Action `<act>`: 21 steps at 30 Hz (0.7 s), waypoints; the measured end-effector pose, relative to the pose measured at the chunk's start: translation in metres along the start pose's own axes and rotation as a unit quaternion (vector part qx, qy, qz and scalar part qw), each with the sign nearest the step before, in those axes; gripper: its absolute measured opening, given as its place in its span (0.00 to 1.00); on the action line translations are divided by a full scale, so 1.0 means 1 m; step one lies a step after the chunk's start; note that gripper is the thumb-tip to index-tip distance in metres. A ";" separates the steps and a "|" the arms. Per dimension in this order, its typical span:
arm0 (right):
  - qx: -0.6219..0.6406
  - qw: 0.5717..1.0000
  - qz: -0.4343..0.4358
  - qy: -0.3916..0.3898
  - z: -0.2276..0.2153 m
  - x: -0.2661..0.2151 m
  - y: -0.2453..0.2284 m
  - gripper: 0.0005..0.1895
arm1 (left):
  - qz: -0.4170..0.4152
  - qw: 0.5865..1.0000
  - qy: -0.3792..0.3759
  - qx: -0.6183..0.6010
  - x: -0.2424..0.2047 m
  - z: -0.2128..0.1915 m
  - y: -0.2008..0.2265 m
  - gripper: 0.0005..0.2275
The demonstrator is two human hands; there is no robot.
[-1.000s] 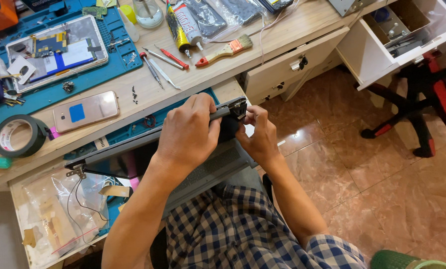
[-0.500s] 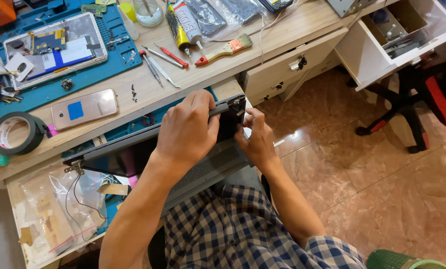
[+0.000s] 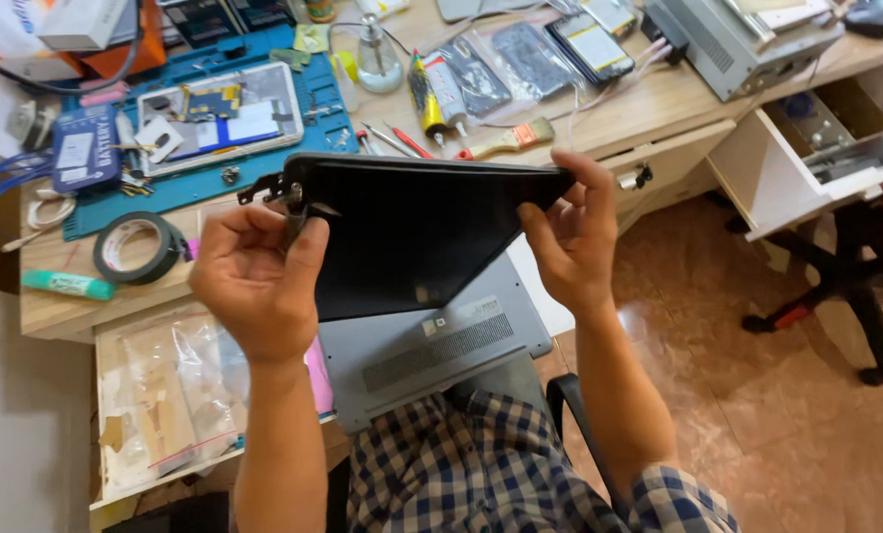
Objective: The person removes the bezel from a laptop screen by hand. They carefully pry the plastic frame away from the display panel, working along the edges to release clips, and finally lift the bezel off completely.
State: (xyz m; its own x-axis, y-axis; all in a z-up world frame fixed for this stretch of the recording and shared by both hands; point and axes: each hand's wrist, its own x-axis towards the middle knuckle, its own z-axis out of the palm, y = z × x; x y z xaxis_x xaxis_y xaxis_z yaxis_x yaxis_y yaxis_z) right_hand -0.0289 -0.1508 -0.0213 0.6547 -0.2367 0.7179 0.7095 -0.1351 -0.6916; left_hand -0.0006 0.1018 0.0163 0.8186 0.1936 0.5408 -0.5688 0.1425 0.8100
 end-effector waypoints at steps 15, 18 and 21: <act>-0.006 1.000 -0.014 0.010 0.033 0.007 -0.002 0.27 | 0.312 0.910 0.149 0.227 -0.024 -0.011 0.000 0.28; 0.001 1.000 -0.008 0.003 0.031 0.009 0.001 0.28 | 0.435 0.813 0.040 0.386 -0.015 0.006 0.039 0.09; -0.035 0.999 -0.015 -0.001 0.035 0.012 -0.004 0.25 | 0.461 0.787 -0.042 0.408 0.008 0.038 0.047 0.06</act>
State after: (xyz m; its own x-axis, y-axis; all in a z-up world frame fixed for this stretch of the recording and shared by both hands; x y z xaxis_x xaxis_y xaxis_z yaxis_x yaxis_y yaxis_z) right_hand -0.0150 -0.1196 -0.0069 0.6340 -0.2288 0.7387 0.7091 -0.2090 -0.6734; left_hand -0.0179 0.0735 0.0670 0.1095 -0.2203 0.9693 -0.7109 -0.6988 -0.0786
